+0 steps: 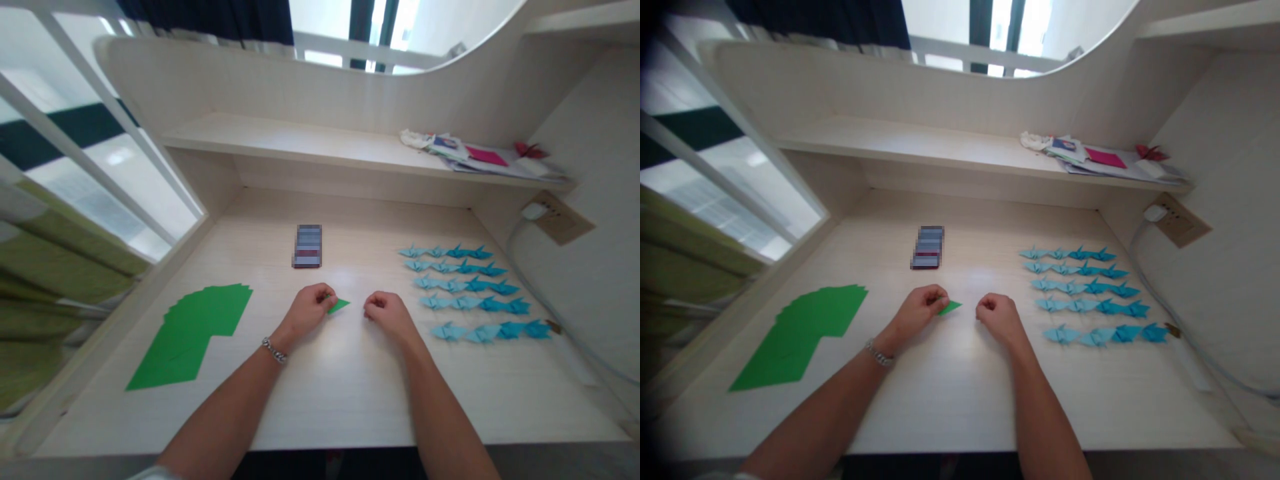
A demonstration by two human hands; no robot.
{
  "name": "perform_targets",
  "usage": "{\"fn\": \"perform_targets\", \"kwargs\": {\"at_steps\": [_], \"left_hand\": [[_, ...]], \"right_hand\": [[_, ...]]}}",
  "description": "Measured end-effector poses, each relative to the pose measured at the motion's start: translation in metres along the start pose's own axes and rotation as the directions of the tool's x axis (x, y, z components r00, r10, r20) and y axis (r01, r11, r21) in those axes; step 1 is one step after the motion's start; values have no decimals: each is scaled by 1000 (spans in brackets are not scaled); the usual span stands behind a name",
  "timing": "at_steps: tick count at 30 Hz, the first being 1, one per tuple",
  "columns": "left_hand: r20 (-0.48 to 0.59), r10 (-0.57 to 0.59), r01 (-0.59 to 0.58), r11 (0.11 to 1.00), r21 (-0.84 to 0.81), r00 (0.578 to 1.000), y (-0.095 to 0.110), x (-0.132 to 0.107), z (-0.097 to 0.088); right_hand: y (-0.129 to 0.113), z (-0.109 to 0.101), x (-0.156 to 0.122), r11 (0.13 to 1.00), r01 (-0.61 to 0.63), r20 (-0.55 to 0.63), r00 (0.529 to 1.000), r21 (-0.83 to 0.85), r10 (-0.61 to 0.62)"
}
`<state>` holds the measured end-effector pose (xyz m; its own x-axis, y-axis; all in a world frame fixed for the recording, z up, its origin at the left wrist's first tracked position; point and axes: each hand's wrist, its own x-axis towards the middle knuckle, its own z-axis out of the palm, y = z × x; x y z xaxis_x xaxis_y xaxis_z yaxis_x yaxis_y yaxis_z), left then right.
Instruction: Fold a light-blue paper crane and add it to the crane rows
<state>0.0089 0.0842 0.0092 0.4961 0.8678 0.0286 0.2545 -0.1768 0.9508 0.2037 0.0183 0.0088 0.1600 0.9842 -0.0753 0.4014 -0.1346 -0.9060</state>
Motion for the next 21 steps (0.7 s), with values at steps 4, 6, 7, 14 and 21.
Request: {"fn": "perform_targets", "kwargs": {"at_steps": [4,6,7,14,21], "left_hand": [[-22,-1,0,999,-49,1000,-4,1,5],[-11,7,-8,998,-59,1000,-3,0,10],[0,9,-9,998,-60,1000,-2,0,12],[95,34,-39,998,55,995,12,-6,14],[133,-40,40,999,5,990,4,-3,4]], "right_hand": [[-1,12,3,960,-39,38,999,277,30],[-2,19,3,951,-15,53,999,308,-2],[-2,22,3,952,-5,39,999,305,-8],[1,23,3,978,8,93,995,207,-27],[6,1,6,933,-100,129,990,345,59]]}}
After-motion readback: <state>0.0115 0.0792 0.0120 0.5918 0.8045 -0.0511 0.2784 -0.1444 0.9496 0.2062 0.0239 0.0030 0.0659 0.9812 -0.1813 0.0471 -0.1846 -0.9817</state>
